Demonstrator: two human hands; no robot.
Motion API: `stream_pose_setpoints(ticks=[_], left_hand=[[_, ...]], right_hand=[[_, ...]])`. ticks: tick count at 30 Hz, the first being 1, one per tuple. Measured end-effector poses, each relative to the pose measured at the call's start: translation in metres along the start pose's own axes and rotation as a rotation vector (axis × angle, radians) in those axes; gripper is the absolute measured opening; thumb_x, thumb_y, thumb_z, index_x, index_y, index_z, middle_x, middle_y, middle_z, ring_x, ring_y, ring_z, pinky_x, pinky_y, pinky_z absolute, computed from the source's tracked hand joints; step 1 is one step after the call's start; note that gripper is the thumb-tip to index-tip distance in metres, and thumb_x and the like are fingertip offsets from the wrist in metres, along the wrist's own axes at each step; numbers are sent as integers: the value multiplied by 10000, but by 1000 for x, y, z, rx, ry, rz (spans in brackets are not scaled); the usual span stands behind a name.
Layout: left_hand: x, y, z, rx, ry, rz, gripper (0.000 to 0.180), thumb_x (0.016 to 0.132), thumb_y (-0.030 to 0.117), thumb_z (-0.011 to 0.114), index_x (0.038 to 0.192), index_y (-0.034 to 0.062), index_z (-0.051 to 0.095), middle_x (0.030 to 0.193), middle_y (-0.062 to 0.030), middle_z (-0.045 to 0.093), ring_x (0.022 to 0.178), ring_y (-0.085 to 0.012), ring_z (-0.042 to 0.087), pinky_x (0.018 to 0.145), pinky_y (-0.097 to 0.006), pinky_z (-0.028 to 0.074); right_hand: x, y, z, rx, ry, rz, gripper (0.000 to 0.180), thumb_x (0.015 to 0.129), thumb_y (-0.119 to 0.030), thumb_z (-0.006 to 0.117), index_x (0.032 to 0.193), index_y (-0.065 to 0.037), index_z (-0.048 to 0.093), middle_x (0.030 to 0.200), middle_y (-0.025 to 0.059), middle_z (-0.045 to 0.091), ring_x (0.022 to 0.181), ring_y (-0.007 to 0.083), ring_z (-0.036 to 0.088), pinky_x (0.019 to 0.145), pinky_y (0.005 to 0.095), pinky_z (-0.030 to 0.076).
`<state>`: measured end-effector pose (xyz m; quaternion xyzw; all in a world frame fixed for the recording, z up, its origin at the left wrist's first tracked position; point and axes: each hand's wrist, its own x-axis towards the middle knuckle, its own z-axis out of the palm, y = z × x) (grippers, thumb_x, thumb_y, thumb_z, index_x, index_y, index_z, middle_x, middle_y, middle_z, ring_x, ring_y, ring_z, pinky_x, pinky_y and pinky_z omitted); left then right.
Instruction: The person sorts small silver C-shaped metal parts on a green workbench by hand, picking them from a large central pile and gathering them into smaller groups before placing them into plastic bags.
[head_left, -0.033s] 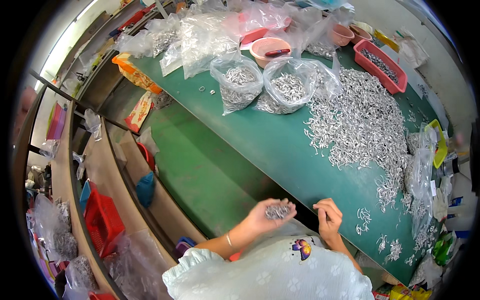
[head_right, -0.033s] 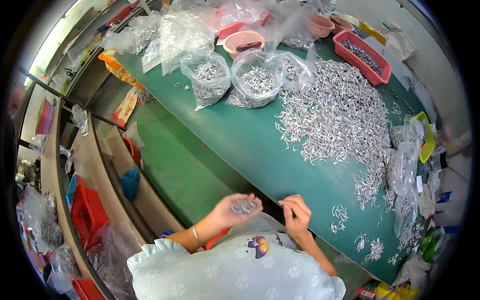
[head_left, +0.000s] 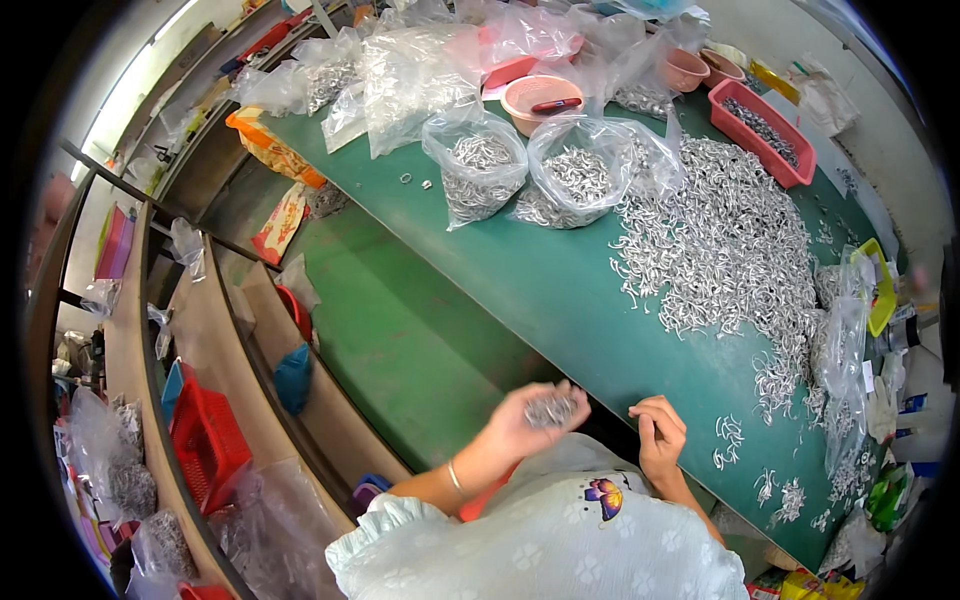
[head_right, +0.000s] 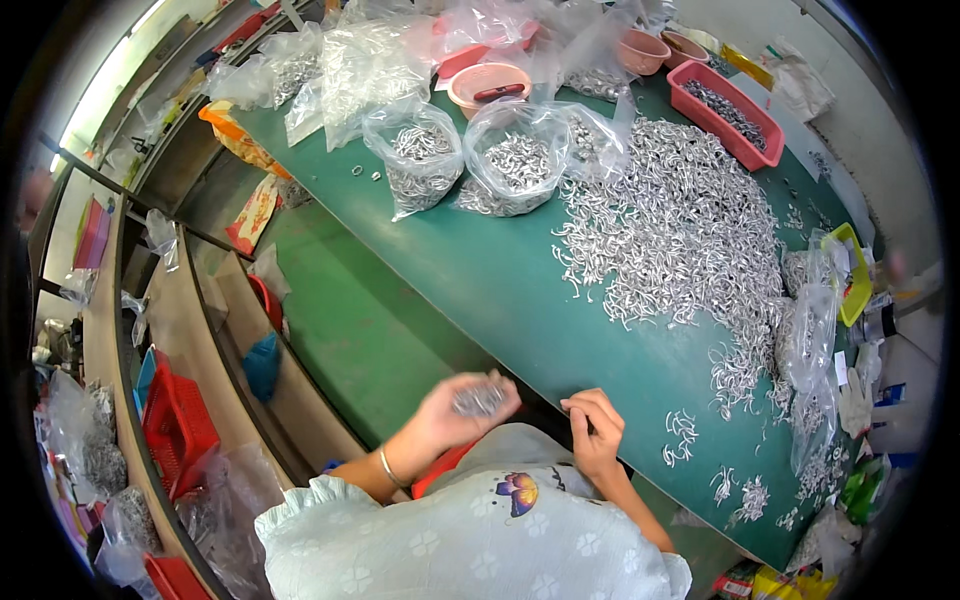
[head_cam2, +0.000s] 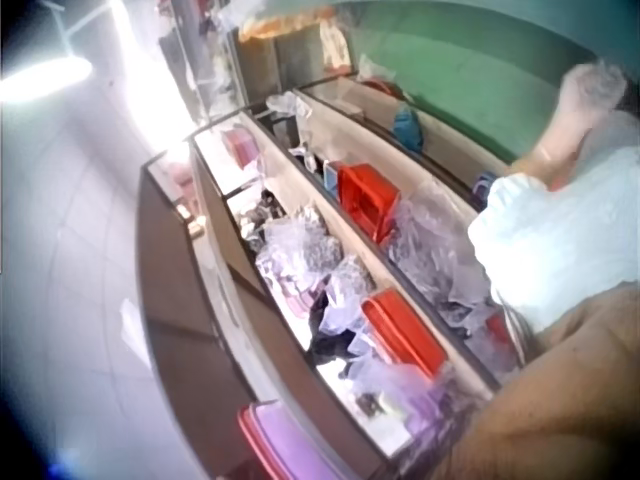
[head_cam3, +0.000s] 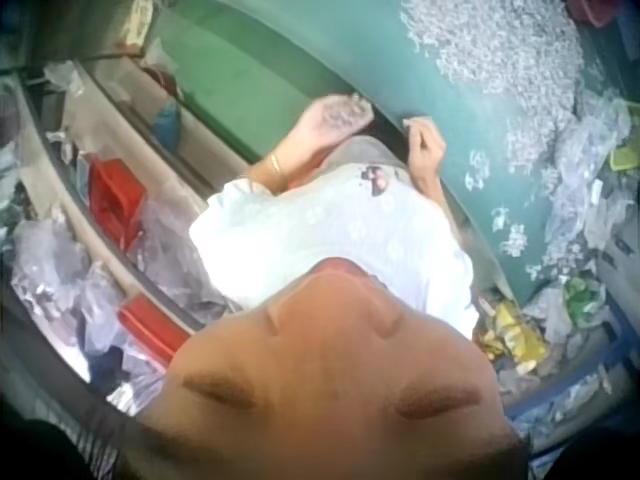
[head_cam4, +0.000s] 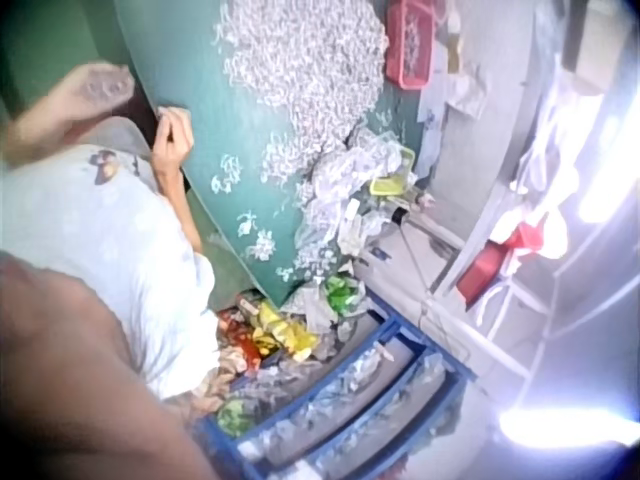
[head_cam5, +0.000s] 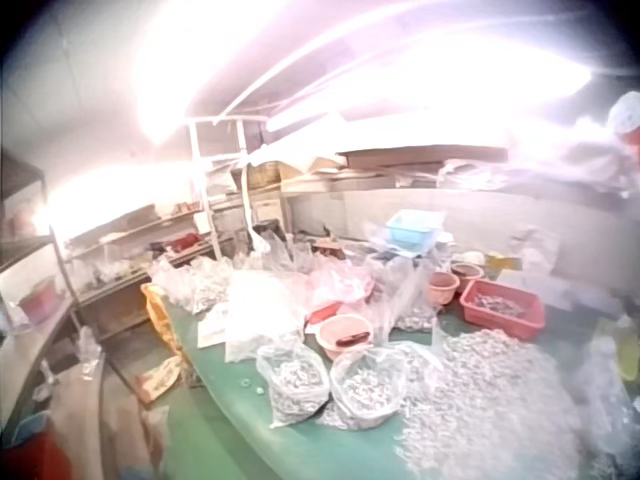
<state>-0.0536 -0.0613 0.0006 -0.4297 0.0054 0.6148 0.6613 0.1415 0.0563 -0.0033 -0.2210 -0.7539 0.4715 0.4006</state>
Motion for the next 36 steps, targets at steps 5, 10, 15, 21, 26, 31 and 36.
stream_pose_setpoints(ticks=[5,10,15,21,26,31,36], left_hand=[[7,53,176,245,-467,618,255,818,-50,522,1072,-37,531,1089,-197,549,1082,-348,536,1023,-515,446],[44,152,288,1032,-401,1798,365,962,206,420,956,-73,656,908,-206,664,893,-296,625,834,-360,492],[62,166,300,1726,208,2280,339,947,198,443,969,-47,677,916,-227,681,920,-348,641,861,-403,461],[47,155,280,2162,1009,2659,625,825,196,706,1334,-14,410,1354,-236,439,1065,-455,560,898,-447,468],[35,192,270,2014,755,2037,578,805,199,704,1258,-74,471,1157,-298,589,1070,-434,596,903,-471,477],[35,235,291,1949,459,2097,377,812,104,639,1158,-38,587,846,-195,663,758,-268,640,721,-385,505],[3,187,319,1800,103,2101,375,851,55,607,1222,22,558,656,-53,595,524,-114,515,511,-290,436]], right_hand=[[-3,1,-1,-41,-28,0,62,843,51,601,862,53,659,808,140,624,722,239,592,648,320,475],[-5,2,2,-32,-73,23,63,838,46,614,872,42,667,815,131,632,713,239,594,641,320,476],[1,0,-2,-26,-77,81,66,838,45,622,885,38,669,818,132,638,713,242,602,639,323,479],[6,7,-11,-50,-58,84,63,829,58,624,877,40,662,800,132,635,713,251,598,658,332,476],[5,6,-13,-45,-42,97,65,826,63,625,874,39,662,802,136,639,717,257,599,667,335,474],[-1,3,-10,-18,-69,105,58,828,60,625,870,42,662,814,138,646,730,260,606,677,326,478],[-5,4,-14,-20,-54,165,51,838,49,626,872,44,664,836,139,652,750,263,613,693,331,487]])
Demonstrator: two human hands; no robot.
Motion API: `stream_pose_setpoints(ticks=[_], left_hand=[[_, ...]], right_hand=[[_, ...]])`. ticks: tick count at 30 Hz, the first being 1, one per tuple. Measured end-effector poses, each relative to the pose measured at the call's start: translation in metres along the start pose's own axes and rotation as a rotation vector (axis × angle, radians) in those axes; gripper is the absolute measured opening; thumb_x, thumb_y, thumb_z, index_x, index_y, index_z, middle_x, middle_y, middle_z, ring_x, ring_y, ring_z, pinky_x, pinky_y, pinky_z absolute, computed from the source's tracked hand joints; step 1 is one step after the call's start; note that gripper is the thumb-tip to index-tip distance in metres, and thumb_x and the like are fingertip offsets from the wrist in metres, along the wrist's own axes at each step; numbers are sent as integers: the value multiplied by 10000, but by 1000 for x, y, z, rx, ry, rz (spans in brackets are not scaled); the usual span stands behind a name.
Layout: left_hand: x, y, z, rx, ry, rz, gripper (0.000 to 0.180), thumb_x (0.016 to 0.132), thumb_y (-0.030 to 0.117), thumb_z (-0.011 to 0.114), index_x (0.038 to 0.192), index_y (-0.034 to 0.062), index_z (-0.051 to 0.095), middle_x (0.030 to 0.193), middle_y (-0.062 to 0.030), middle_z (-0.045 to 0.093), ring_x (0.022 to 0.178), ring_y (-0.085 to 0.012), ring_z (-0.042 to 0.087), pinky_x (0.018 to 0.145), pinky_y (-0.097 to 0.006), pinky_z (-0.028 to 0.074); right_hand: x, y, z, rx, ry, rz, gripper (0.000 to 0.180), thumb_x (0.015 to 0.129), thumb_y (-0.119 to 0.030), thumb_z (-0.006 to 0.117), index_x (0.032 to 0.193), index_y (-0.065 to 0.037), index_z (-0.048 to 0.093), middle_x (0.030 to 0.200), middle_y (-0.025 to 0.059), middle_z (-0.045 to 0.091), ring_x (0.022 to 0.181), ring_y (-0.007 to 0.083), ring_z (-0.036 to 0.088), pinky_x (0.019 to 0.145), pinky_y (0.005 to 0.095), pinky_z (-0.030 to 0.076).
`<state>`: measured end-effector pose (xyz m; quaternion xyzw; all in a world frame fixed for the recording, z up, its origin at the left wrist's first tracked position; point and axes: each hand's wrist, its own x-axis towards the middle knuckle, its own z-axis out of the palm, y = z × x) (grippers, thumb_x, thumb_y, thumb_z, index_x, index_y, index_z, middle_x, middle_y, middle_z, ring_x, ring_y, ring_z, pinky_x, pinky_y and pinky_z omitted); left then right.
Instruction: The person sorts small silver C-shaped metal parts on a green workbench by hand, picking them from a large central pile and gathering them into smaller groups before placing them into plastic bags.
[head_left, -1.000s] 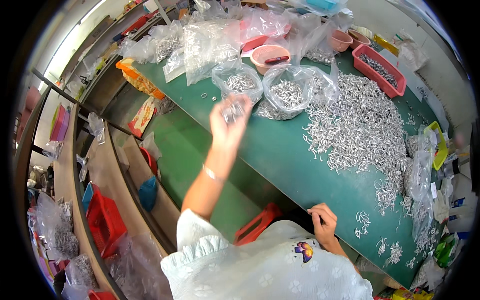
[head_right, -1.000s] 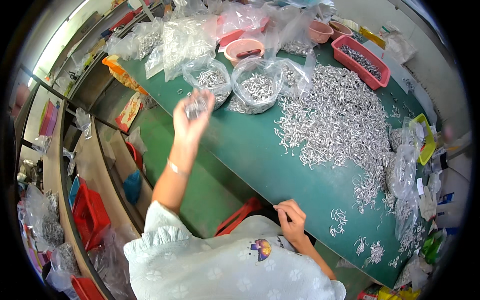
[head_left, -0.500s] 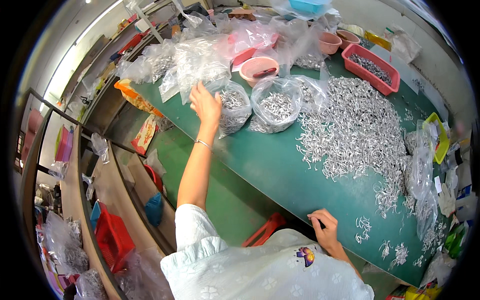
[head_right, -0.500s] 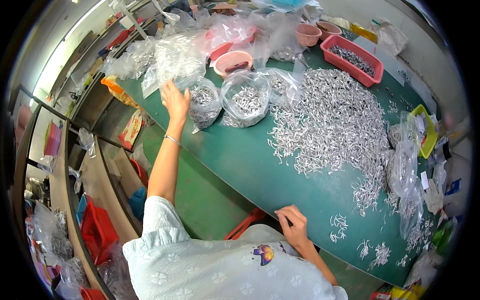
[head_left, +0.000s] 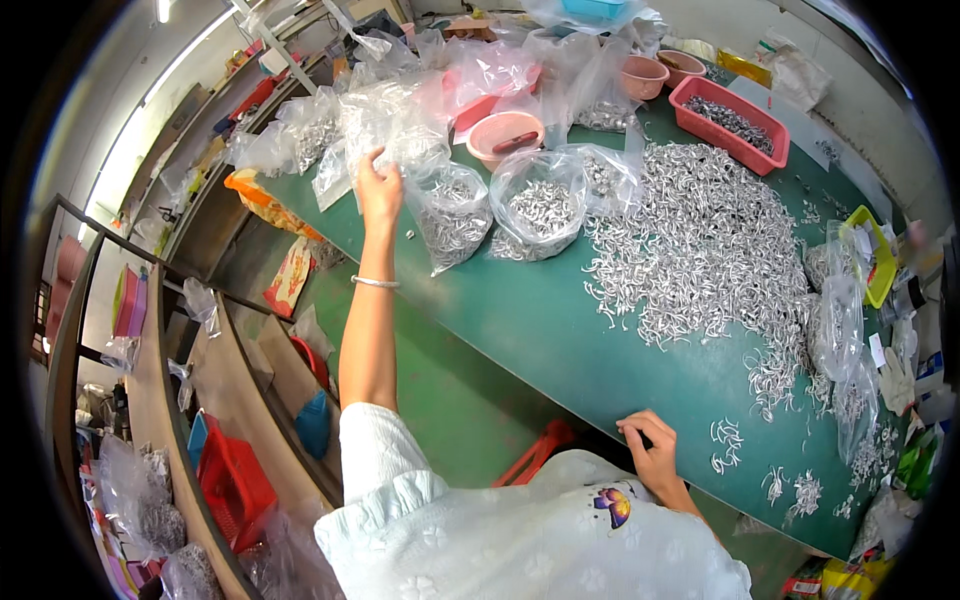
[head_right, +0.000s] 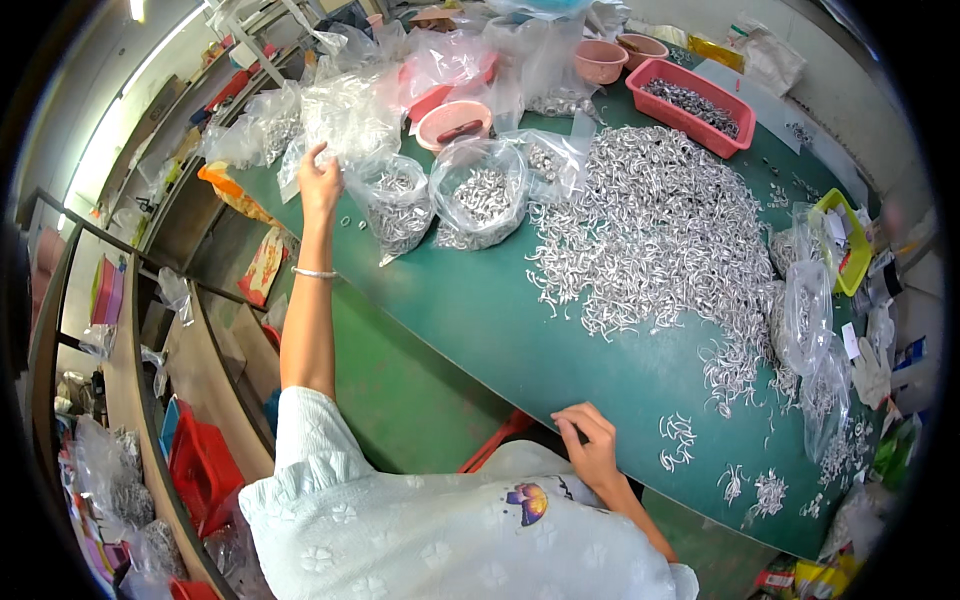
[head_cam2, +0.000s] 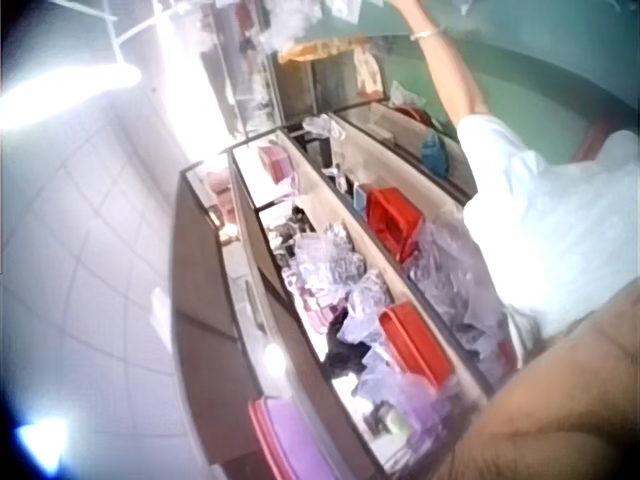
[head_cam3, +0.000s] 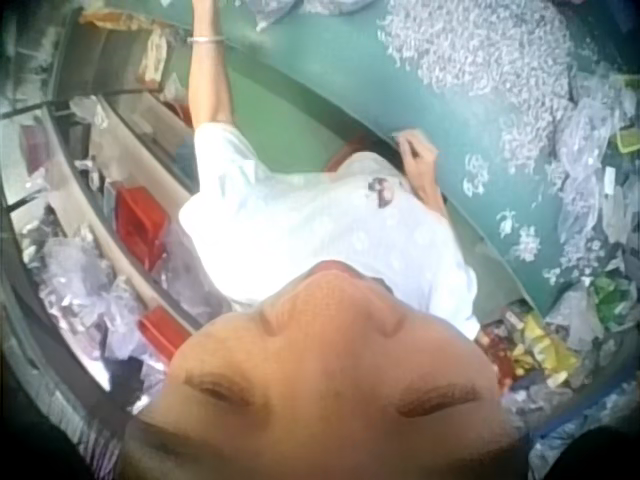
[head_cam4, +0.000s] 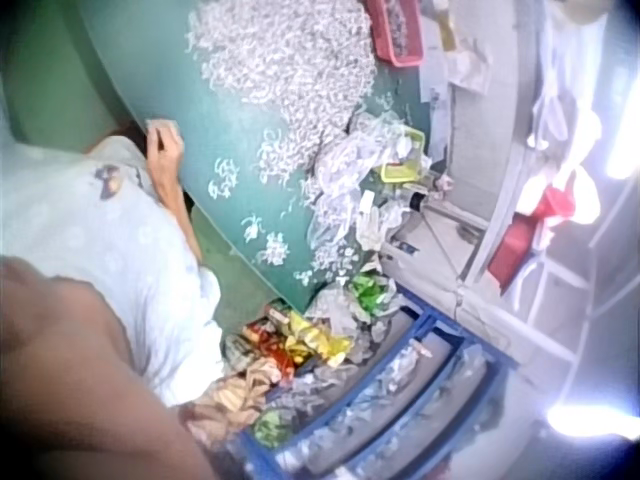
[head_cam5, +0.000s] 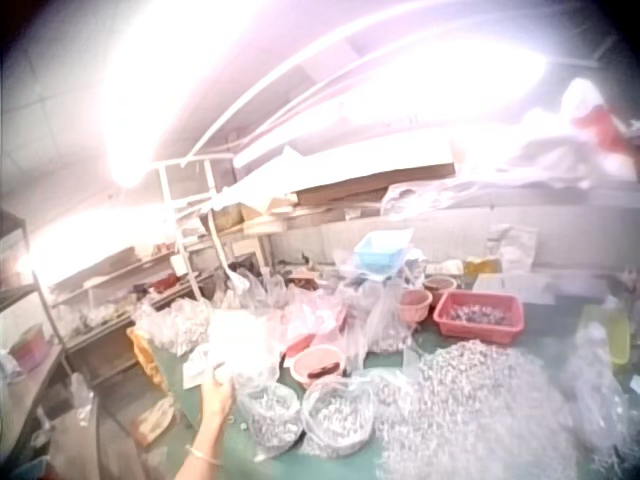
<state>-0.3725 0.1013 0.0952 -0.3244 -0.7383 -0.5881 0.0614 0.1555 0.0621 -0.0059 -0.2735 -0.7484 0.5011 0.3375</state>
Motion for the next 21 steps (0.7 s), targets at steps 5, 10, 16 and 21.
stream_pose_setpoints(ticks=[5,10,16,21], left_hand=[[-17,5,-3,430,-104,124,364,823,76,559,1179,19,613,763,-146,638,645,-202,589,650,-353,481],[-26,-59,-21,591,-293,120,459,825,101,548,1273,0,534,1034,-249,615,887,-327,582,823,-415,461],[-19,-78,-29,913,-53,367,588,869,72,564,1418,3,364,1261,-306,512,1135,-421,532,960,-486,432],[-110,51,26,456,-11,694,450,922,115,563,1354,25,474,1347,-191,493,1232,-321,489,1005,-456,412]], right_hand=[[-1,0,5,7,6,-35,60,856,18,624,895,34,666,855,136,655,779,277,617,725,345,490],[-9,10,-4,-51,3,-130,77,877,-62,628,900,7,654,879,113,645,832,296,601,793,390,466],[-44,-9,-51,-287,202,-187,83,875,-77,625,911,-7,651,887,88,643,841,278,593,769,383,463],[-117,-13,-110,-519,789,7,124,800,4,662,924,6,674,925,119,658,871,282,602,792,378,485]])
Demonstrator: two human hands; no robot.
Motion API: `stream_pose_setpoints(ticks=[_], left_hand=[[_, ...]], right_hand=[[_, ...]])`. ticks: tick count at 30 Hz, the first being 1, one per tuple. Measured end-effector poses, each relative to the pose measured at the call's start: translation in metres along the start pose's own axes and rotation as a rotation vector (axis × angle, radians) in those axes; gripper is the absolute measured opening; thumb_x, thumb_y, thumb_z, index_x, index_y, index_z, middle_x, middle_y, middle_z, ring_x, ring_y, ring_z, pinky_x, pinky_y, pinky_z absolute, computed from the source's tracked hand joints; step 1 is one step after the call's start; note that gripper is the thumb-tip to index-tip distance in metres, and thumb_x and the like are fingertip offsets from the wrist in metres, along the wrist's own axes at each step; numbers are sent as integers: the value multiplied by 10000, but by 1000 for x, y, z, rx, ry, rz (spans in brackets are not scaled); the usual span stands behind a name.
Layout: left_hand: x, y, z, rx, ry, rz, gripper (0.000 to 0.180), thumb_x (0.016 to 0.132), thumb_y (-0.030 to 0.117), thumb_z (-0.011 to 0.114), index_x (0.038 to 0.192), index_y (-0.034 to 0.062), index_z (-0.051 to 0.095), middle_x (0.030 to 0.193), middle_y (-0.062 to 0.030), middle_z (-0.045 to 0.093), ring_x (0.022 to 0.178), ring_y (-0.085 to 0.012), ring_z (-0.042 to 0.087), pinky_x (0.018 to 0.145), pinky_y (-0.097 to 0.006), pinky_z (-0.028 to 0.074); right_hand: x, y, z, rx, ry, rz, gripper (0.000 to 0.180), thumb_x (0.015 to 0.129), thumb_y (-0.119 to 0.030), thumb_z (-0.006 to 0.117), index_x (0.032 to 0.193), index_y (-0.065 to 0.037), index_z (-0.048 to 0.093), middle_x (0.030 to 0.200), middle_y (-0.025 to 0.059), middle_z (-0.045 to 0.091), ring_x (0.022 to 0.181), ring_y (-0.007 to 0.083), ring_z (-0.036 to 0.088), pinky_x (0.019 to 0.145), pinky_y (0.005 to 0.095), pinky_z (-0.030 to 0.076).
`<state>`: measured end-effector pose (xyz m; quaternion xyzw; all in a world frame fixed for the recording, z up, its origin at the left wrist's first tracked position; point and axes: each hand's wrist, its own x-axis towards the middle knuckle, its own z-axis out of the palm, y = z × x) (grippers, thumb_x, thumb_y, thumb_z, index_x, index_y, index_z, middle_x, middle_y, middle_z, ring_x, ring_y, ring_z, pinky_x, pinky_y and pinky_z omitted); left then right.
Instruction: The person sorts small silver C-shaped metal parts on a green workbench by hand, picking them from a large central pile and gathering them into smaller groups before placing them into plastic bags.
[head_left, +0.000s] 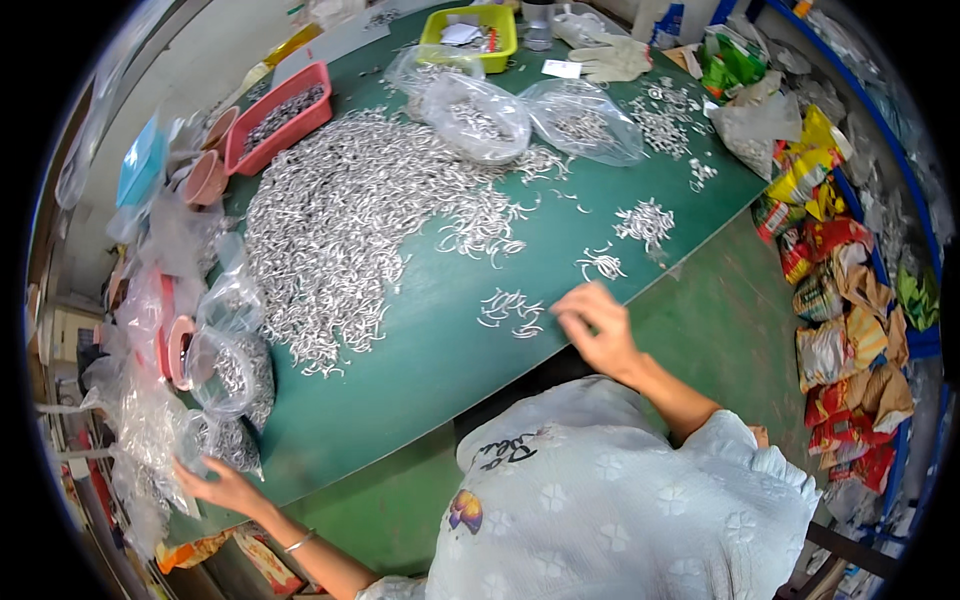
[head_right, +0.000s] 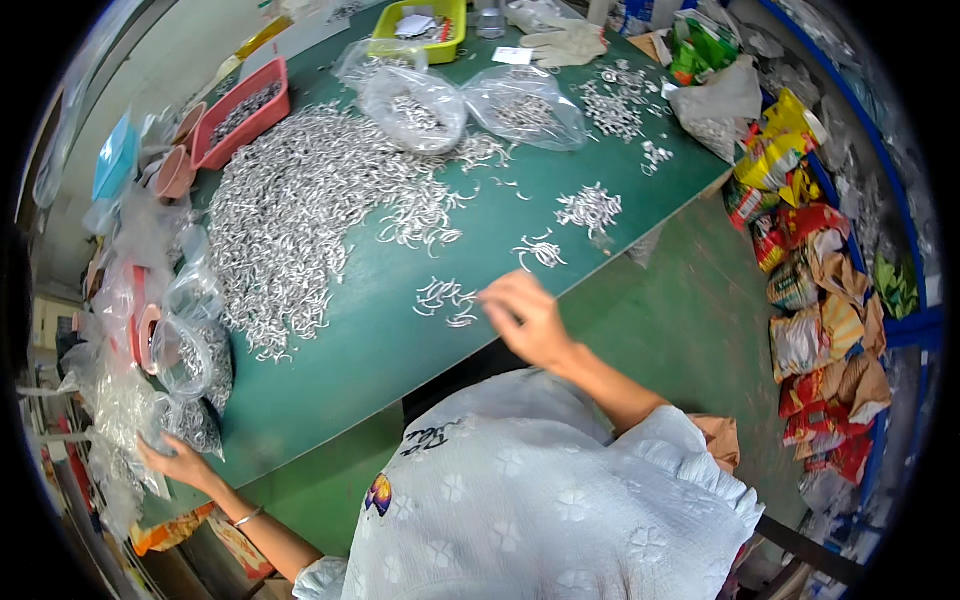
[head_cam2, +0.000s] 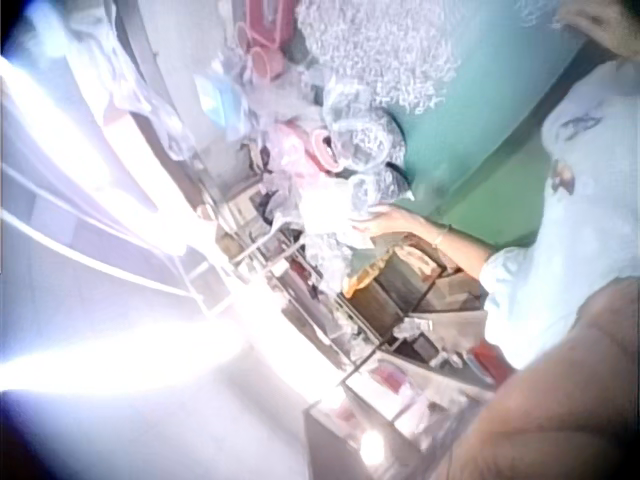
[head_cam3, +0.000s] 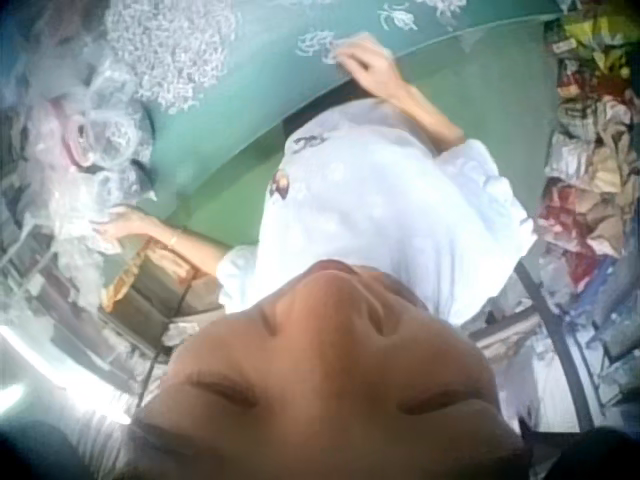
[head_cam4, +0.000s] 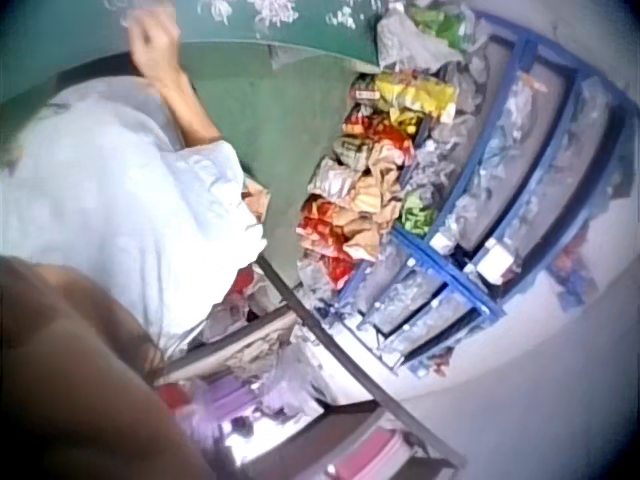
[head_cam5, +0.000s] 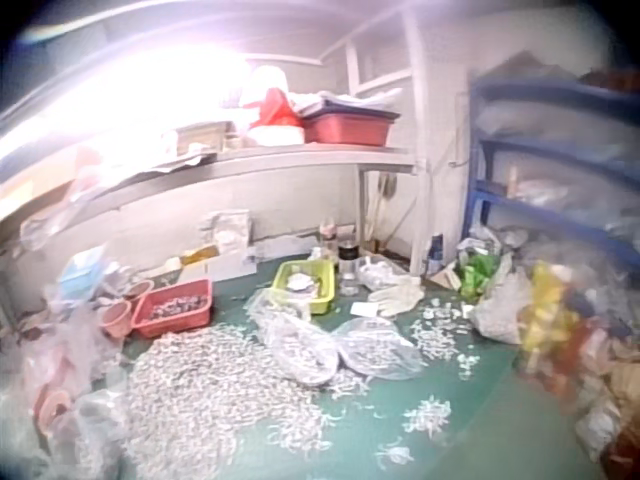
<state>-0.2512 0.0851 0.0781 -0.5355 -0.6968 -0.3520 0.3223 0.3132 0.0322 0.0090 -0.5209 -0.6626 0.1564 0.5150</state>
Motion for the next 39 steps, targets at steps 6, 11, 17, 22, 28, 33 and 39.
stream_pose_setpoints(ticks=[6,11,17,22,28,33,39], left_hand=[[-90,240,-22,-1120,-867,-275,238,898,-21,544,1116,-5,638,1129,-90,633,1045,-169,587,926,-310,461],[-171,337,-35,-1535,-2077,-14,322,963,22,505,1280,-12,554,1159,-134,640,1079,-192,607,949,-309,483],[-255,379,5,-1758,-2410,-1217,462,1034,202,410,1385,-96,374,1348,-256,505,1261,-310,512,1088,-388,397],[-262,386,13,-1771,-2322,-1539,522,1041,286,364,1414,-78,326,1441,-259,400,1358,-331,395,1132,-414,336],[-251,377,10,-1757,-2052,-1827,567,1027,387,341,1417,-24,358,1445,-256,397,1354,-332,402,1126,-470,332],[-259,356,21,-2278,-1978,-1840,721,973,539,355,1432,-17,344,1459,-272,370,1362,-374,378,1134,-490,307],[-241,354,20,-2310,-2058,-2028,817,964,568,344,1474,-58,215,1517,-316,205,1417,-399,259,1159,-487,250]], right_hand=[[-22,37,-77,-222,89,262,355,834,-33,639,1186,-10,596,1148,150,624,1088,308,568,944,373,441],[-7,44,-78,-136,-118,255,456,899,-50,572,1349,-36,496,1377,186,498,1313,336,447,1091,382,348],[10,61,-48,-316,-254,170,468,931,-129,561,1370,-10,451,1412,176,466,1360,336,385,1143,420,282],[6,52,-18,-366,-295,60,528,903,-194,615,1358,15,448,1408,187,456,1358,358,375,1137,455,290],[5,32,23,-222,-440,-31,551,881,-233,636,1328,38,461,1393,195,457,1343,370,385,1124,470,312],[28,32,27,-11,-556,-67,643,817,-291,697,1355,-28,463,1447,138,416,1378,327,348,1143,479,288],[60,43,46,-65,-842,-302,716,738,-371,750,1344,-79,504,1452,94,436,1391,310,334,1155,480,276]])
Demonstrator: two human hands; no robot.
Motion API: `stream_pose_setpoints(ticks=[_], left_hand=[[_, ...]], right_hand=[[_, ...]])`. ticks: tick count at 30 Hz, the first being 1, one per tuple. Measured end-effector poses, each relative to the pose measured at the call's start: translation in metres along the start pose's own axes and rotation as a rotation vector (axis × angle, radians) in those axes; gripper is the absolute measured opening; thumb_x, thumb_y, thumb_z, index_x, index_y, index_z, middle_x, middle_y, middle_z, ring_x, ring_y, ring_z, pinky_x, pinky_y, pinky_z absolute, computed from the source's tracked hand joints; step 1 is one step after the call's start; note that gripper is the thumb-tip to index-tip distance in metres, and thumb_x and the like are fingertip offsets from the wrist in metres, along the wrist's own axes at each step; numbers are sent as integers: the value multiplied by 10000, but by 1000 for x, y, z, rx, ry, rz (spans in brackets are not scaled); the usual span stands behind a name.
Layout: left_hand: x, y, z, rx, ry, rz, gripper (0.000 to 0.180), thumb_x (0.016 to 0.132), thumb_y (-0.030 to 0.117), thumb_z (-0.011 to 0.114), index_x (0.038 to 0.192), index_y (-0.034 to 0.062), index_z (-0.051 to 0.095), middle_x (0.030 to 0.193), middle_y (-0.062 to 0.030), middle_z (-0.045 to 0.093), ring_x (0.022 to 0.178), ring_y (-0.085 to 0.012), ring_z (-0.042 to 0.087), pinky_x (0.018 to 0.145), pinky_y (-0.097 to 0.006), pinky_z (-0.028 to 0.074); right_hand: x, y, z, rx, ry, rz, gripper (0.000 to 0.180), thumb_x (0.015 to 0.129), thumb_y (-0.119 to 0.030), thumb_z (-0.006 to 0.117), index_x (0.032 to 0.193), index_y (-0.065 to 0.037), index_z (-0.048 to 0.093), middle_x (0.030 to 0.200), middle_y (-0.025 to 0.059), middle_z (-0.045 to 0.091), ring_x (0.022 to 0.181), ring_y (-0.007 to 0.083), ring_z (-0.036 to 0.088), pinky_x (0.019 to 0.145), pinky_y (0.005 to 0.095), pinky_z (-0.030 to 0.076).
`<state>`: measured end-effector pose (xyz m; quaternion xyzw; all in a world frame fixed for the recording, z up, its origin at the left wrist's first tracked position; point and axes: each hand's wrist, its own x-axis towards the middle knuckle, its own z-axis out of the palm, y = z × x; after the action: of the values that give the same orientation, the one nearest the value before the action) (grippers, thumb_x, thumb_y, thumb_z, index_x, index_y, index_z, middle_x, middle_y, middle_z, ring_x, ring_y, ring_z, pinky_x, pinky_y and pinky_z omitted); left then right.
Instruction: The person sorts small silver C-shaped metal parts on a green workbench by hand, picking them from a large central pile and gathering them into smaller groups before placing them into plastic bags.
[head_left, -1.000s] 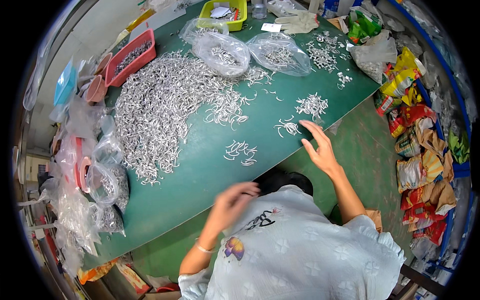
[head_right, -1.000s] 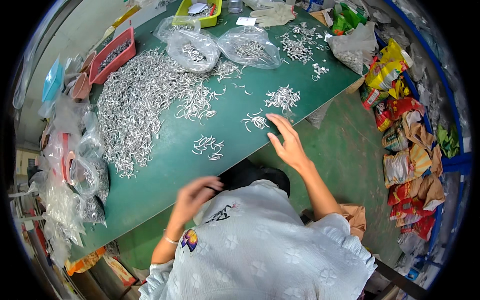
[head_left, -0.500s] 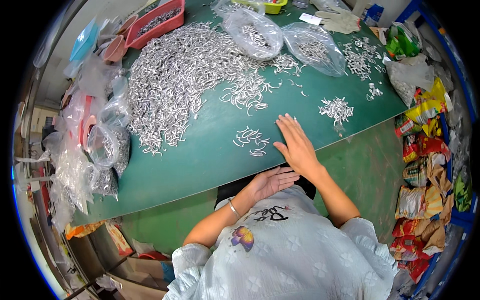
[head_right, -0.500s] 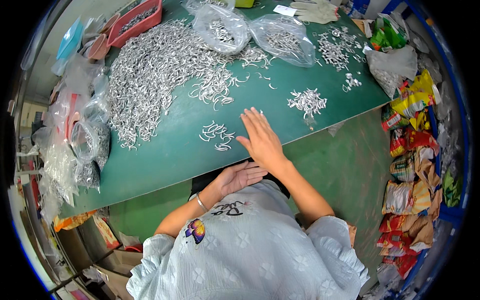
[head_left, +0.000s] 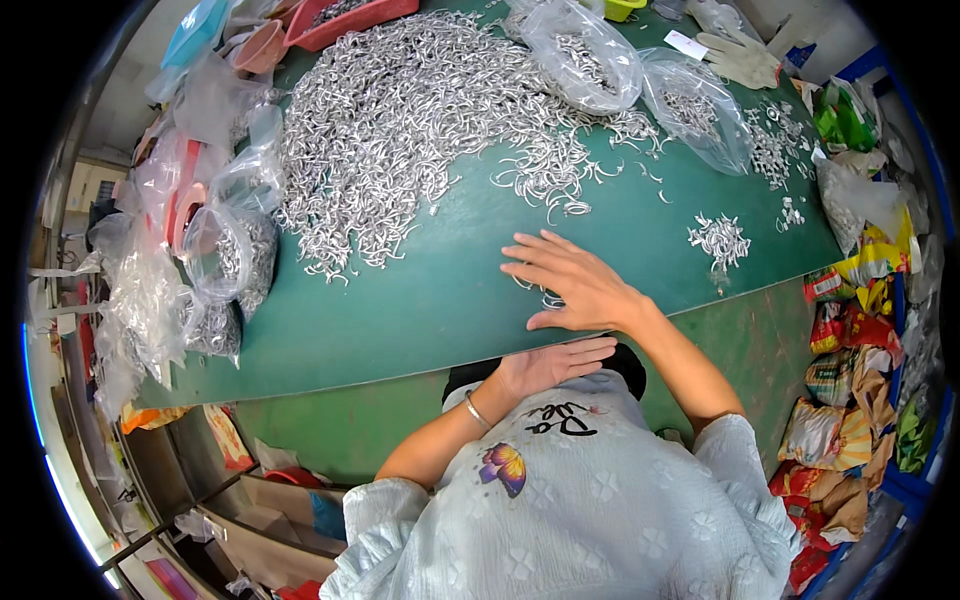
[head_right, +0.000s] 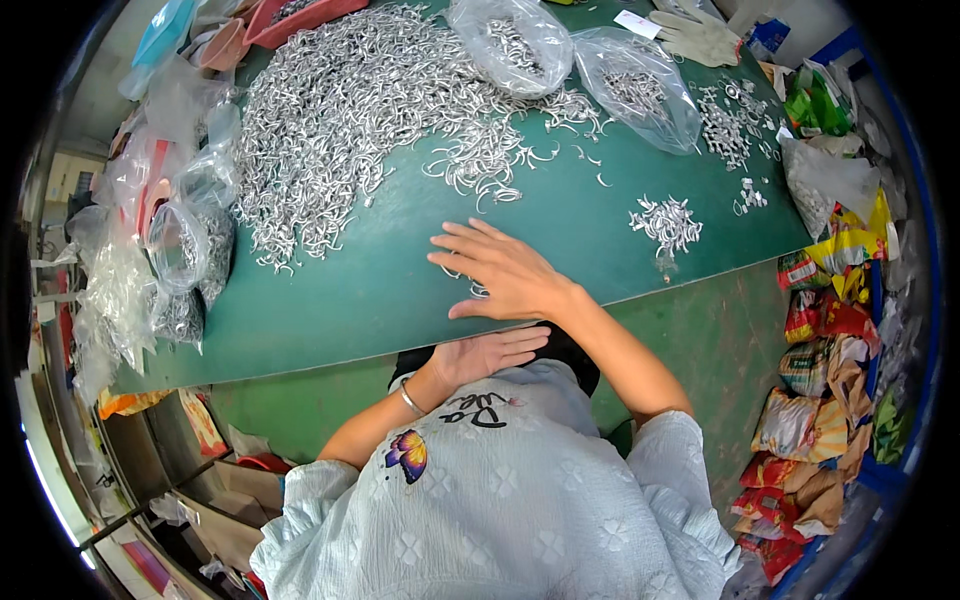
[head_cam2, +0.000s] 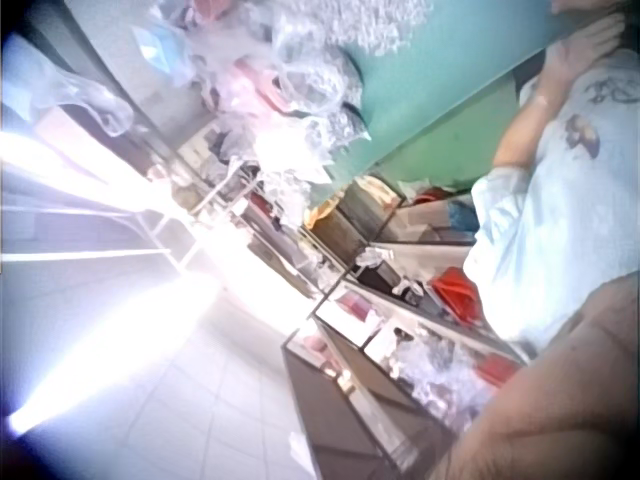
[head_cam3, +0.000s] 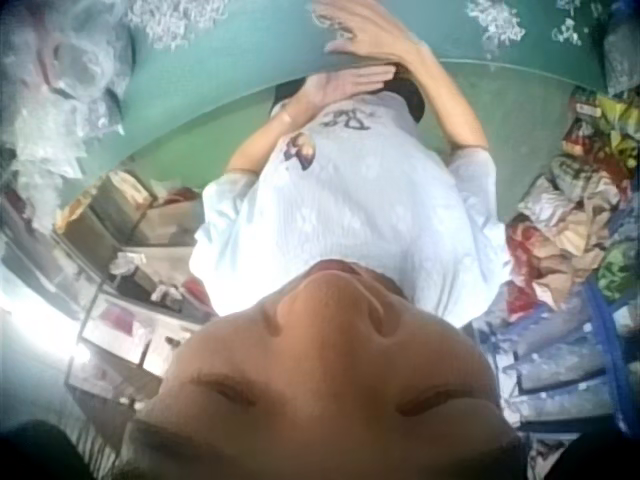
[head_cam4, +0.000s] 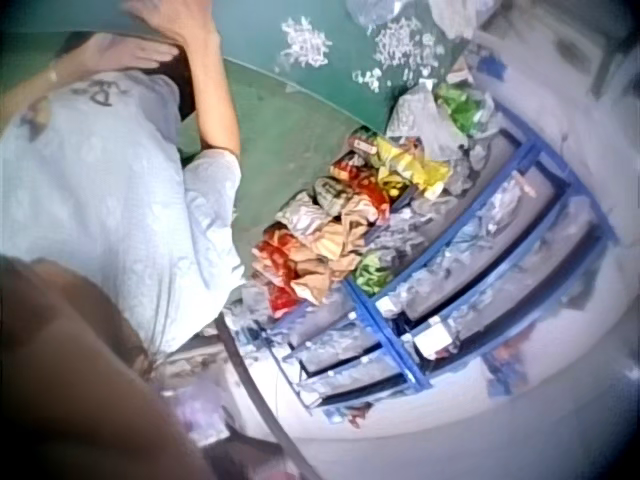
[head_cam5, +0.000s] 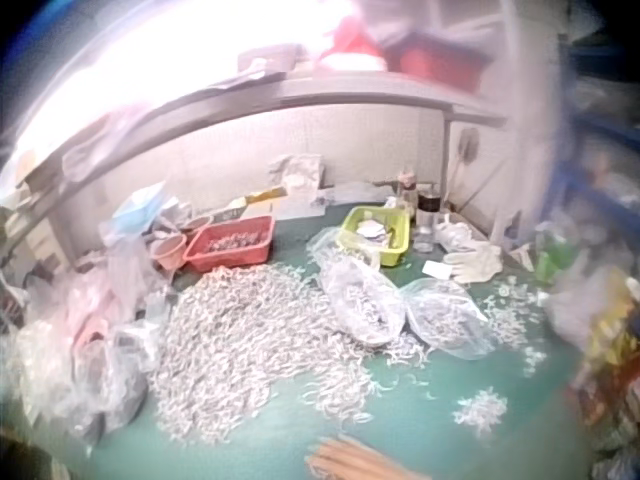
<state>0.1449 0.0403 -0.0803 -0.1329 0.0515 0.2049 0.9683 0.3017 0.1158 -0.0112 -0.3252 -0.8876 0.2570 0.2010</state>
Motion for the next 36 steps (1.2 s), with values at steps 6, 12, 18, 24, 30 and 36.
stream_pose_setpoints(ticks=[6,12,18,24,30,36], left_hand=[[9,-6,-12,-254,-183,20,714,980,506,354,1493,23,237,1552,-193,229,1426,-327,256,1173,-469,217],[5,-9,12,-178,374,126,607,1012,434,276,1519,109,204,1546,-141,270,1419,-306,277,1179,-444,223],[11,-3,-9,-192,-178,-119,599,1030,390,242,1483,-1,246,1516,-186,313,1391,-303,328,1166,-409,265],[2,-1,-18,-29,-63,-41,558,1033,318,318,1380,-118,352,1427,-236,424,1309,-323,445,1125,-417,354],[-22,-10,14,132,543,-32,439,987,156,473,1310,-135,416,1367,-277,463,1292,-363,461,1103,-476,384],[-32,-20,95,163,552,77,437,996,154,438,1334,-121,409,1360,-263,474,1279,-360,471,1097,-457,397]], right_hand=[[-18,-12,5,46,-110,-86,604,696,-296,765,1226,-64,590,1433,94,456,1383,304,354,1143,493,302],[-44,-36,18,61,-81,-96,493,722,-199,722,1163,-17,597,1380,143,494,1344,332,410,1111,494,351],[-70,-47,47,133,142,-189,363,751,-163,736,1058,0,632,1239,158,587,1226,340,533,1026,478,447],[-82,-53,49,203,369,-213,200,736,-58,741,917,1,680,978,163,662,996,325,644,856,451,521],[-89,-46,2,57,755,165,133,768,40,664,900,19,663,918,139,641,887,294,621,774,373,497],[-104,-24,-14,303,1019,447,114,858,52,593,958,41,645,929,146,633,835,225,601,769,297,475]])
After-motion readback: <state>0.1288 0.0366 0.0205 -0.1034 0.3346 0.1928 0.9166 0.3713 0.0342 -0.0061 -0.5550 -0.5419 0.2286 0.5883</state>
